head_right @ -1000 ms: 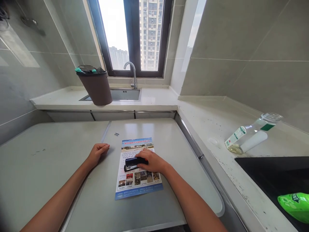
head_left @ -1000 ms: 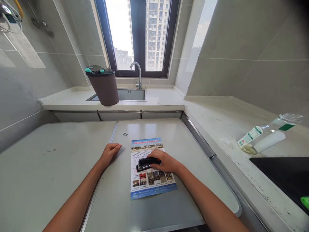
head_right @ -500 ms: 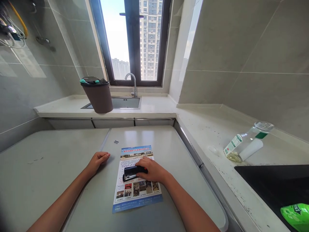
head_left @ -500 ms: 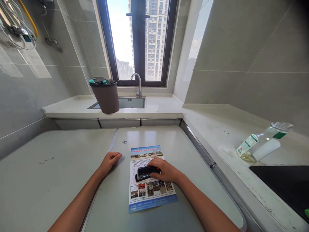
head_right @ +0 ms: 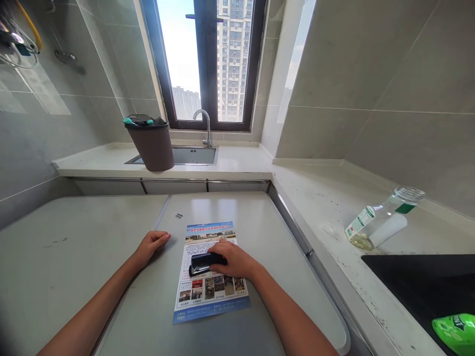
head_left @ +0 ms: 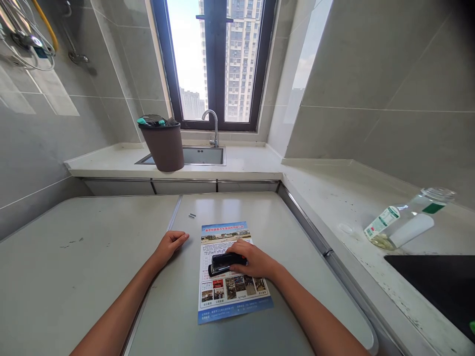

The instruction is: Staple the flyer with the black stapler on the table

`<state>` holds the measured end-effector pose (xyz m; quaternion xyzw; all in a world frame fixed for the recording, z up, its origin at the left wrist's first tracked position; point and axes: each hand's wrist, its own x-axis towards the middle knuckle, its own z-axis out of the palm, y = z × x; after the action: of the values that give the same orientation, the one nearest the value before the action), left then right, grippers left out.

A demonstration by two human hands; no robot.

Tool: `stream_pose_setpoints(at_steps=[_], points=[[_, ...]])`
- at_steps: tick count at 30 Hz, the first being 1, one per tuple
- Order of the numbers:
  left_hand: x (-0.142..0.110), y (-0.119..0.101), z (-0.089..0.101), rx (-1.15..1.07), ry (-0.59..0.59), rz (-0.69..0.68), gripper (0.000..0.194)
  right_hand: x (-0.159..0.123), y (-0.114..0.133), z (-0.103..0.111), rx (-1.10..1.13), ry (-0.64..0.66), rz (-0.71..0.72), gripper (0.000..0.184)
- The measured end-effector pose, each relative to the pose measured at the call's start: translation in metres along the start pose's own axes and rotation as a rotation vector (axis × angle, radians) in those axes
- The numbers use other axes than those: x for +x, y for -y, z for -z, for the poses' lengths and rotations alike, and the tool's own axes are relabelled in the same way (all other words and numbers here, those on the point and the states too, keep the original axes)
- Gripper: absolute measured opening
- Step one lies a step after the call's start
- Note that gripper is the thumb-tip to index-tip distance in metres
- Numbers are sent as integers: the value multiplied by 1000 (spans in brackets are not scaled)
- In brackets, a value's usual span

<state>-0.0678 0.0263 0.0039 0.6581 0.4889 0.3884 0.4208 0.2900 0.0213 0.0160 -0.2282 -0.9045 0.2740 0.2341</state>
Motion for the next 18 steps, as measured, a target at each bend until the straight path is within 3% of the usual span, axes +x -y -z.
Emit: stream_pose_setpoints(at_steps=[11,18], points=[[-1,-4,-3,25,10,13,54,-1,1,1,8,4,-18,39],[-1,-15,-7,126,25,-27,55,-1,5,1,43,27,-111,57]])
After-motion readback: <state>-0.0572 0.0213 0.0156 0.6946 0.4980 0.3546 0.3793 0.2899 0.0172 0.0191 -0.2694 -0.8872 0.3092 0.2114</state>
